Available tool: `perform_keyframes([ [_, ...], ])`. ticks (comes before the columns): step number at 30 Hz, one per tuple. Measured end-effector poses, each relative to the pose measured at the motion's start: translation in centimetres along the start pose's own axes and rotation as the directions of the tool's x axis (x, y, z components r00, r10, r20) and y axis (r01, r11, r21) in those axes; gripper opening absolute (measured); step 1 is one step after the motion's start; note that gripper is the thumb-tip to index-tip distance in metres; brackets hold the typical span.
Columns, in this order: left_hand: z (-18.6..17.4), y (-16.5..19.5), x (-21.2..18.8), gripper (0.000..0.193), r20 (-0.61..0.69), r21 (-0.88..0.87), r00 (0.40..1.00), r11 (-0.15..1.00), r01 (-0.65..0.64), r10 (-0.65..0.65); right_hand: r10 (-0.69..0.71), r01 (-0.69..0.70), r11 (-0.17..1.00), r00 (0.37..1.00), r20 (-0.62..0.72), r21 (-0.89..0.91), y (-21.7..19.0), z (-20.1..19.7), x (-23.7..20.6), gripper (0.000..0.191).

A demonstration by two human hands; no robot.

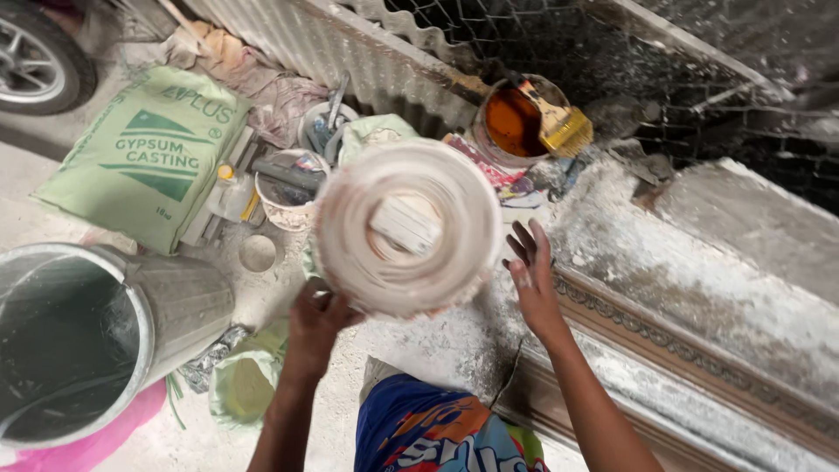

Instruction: The person cleans a long, dusty metal mold by wiping it with a yellow sponge. They then place a decorative molding piece into the mold and prepare a white powder mixture in a bucket.

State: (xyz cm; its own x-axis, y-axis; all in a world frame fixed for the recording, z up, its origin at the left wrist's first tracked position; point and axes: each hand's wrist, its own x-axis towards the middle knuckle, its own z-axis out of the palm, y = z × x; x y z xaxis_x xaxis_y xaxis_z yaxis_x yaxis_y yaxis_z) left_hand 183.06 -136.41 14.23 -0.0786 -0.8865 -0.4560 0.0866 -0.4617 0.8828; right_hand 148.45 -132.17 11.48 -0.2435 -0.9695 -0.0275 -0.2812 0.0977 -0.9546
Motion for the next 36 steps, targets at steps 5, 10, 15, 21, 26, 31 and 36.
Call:
perform_keyframes([
  [5,4.0,-1.9,-2.3,0.021,0.149,0.119,0.978,0.984,0.129,-0.147,0.248,-0.251,0.967,0.966,-0.066,-0.039,1.0,-0.9,-1.0,0.054],
  [10,4.1,-3.2,-2.0,0.037,0.266,0.443,0.925,0.887,0.131,-0.27,0.333,-0.33,0.934,0.943,-0.002,-0.139,1.9,-3.3,-2.1,0.052],
  [15,3.4,-4.8,0.9,0.043,0.372,0.719,0.923,0.596,-0.357,0.104,0.429,-0.403,0.707,0.898,-0.1,-0.581,1.8,-3.0,-1.1,0.046],
  [21,6.0,-5.8,7.2,0.057,0.195,0.371,0.847,0.762,-0.53,0.494,0.224,-0.228,0.941,0.974,-0.044,-0.25,1.8,-1.5,1.1,0.046],
  [26,7.3,-6.7,7.1,0.045,0.138,0.372,0.926,0.848,-0.378,0.352,-0.383,0.229,0.562,0.924,-0.005,-0.795,0.7,0.3,1.0,0.059],
  [31,8.1,-7.5,5.0,0.042,0.115,0.244,0.914,0.881,-0.406,0.39,0.188,0.208,0.637,0.892,0.411,-0.742,-0.4,5.3,0.6,0.086],
  [36,8.2,-6.8,3.1,0.048,0.03,0.415,0.932,0.844,-0.341,0.362,0.449,0.097,0.418,0.842,0.298,-0.903,-1.7,7.1,1.6,0.097],
])
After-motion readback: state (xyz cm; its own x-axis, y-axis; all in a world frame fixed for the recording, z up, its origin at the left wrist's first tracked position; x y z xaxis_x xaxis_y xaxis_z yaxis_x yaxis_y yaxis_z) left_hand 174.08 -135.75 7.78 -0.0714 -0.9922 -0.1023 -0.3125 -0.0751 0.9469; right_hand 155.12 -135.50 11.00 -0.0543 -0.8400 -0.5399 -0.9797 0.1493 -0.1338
